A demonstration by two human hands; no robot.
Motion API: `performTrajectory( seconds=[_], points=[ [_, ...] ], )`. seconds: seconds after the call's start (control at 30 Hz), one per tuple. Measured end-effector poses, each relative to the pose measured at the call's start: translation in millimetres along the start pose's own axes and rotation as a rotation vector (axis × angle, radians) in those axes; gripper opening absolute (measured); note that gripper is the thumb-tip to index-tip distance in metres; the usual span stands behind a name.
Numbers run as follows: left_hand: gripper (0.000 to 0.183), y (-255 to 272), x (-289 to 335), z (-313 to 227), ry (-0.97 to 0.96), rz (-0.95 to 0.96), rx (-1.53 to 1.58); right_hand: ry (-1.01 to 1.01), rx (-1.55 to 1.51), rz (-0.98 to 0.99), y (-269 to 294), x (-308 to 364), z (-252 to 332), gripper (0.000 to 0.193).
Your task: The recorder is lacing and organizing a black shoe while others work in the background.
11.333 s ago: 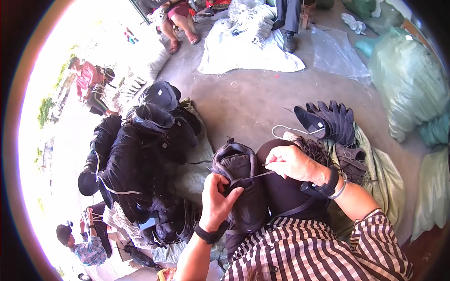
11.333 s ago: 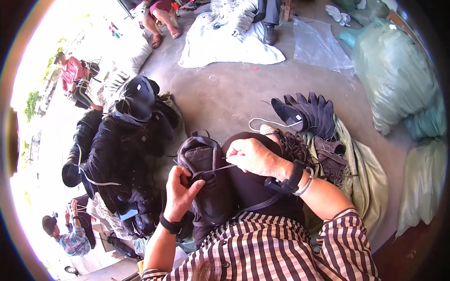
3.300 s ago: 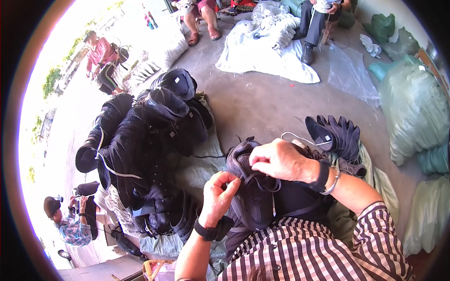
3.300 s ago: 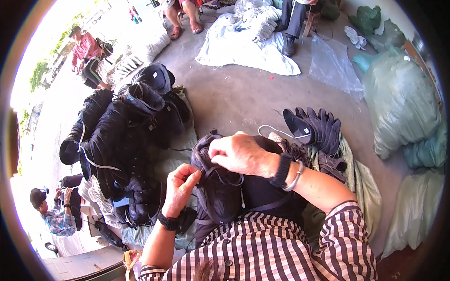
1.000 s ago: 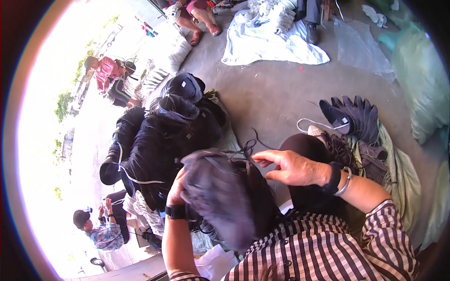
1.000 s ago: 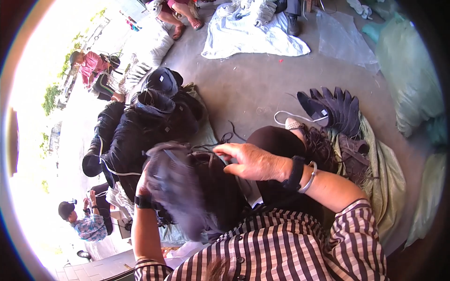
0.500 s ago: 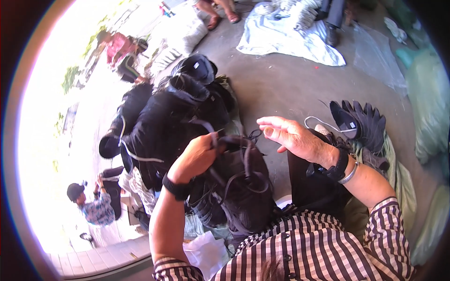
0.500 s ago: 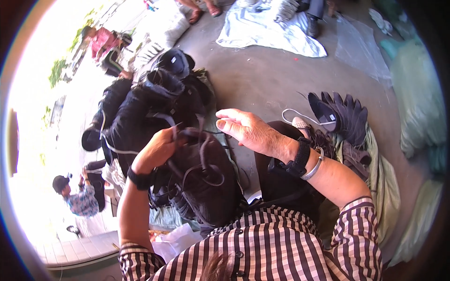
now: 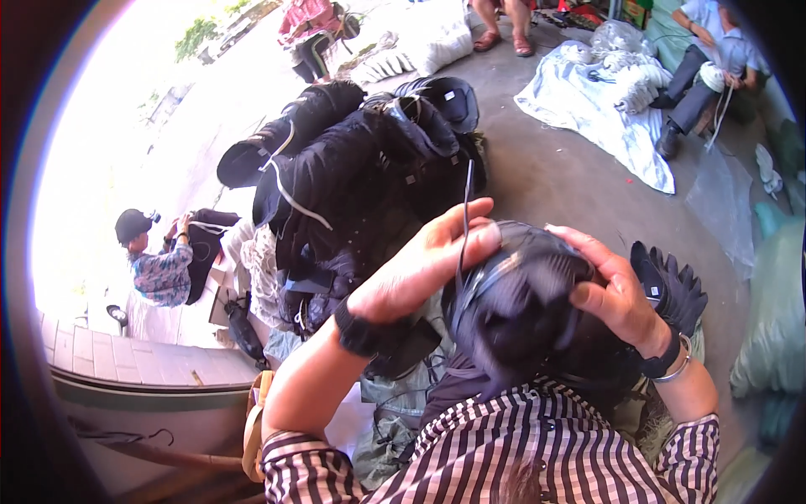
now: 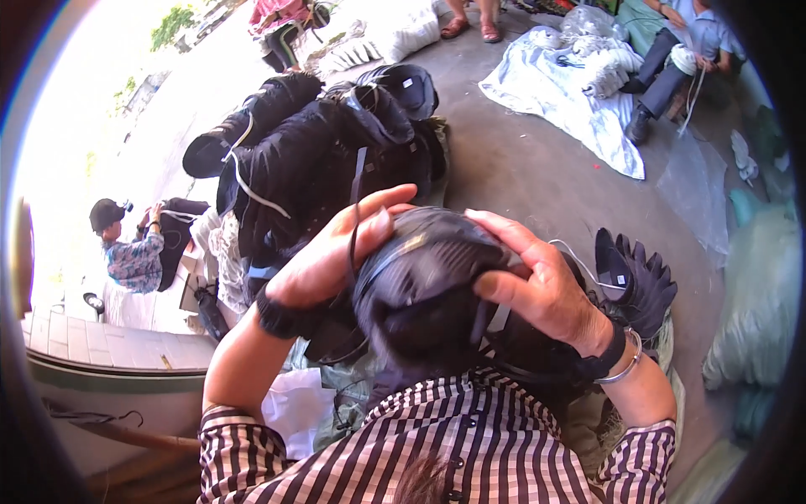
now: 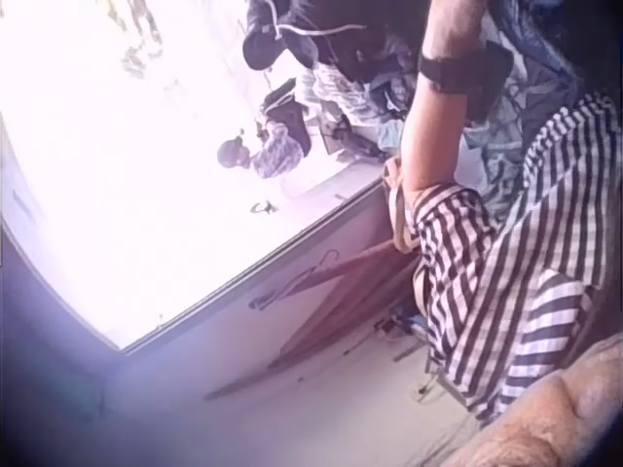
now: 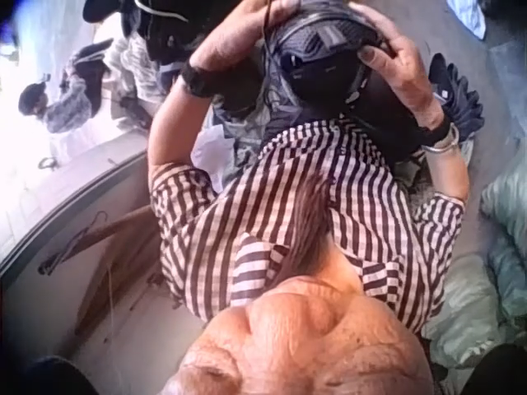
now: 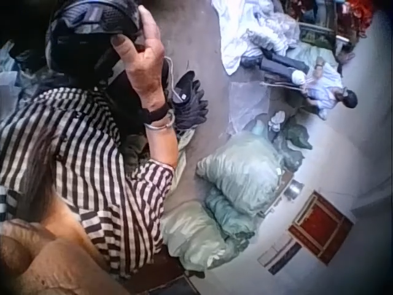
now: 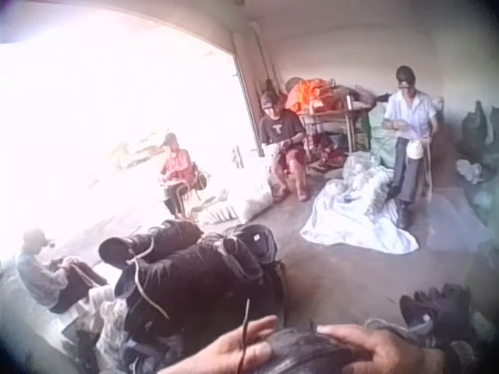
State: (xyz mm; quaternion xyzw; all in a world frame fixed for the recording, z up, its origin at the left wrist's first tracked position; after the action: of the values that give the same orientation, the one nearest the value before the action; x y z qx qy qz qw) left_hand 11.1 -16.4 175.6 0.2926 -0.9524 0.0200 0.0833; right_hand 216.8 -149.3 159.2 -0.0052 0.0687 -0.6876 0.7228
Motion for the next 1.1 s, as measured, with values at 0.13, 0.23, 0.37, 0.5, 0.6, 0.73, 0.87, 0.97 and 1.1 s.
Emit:
performTrajectory(
  seconds=[0.13,0.23,0.37,0.5,0.6,0.73,0.87,0.97,1.1],
  points=[
    [0.076,-6,21,-46,-0.193,-0.056,0.075,0.553,0.762,0.138,-9,-13,58,0.08],
    [0.071,-15,26,-53,-0.279,0.04,0.276,0.7,0.737,0.173,-19,-5,76,0.085],
    [0.052,-5,44,25,0.116,0.345,0.346,0.402,0.461,0.333,-9,7,44,0.084],
    [0.074,-39,38,44,0.041,0.193,0.516,0.377,0.449,0.278,-3,20,22,0.078],
    [0.068,-48,36,23,-0.084,0.071,0.491,0.323,0.312,0.137,9,18,35,0.077],
    [0.046,-34,33,4,-0.595,0.048,-0.251,0.075,0.011,-0.234,15,18,30,0.068],
    [0.043,-58,21,41,-0.706,0.034,-0.861,-0.307,-0.623,-0.242,15,27,-37,0.055],
    [0.054,-75,32,76,-0.53,0.097,-0.851,-0.279,-0.574,-0.343,-19,36,-42,0.05],
    [0.064,-65,51,59,-0.186,0.173,-0.231,-0.143,-0.095,-0.276,-41,23,-57,0.061]
  ],
)
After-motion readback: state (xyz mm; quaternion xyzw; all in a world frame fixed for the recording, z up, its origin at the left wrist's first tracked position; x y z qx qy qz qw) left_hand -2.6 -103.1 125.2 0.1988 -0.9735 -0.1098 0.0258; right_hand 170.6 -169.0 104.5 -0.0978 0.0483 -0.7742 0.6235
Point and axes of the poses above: each hand's wrist, its own x-axis away from the middle knuckle, its own y-axis out of the back of the hand, z = x × y, the point moved 1 cm from there along -x, towards the middle knuckle, and after that the axes turned 6 degrees about -x, right-handed, at the moved point
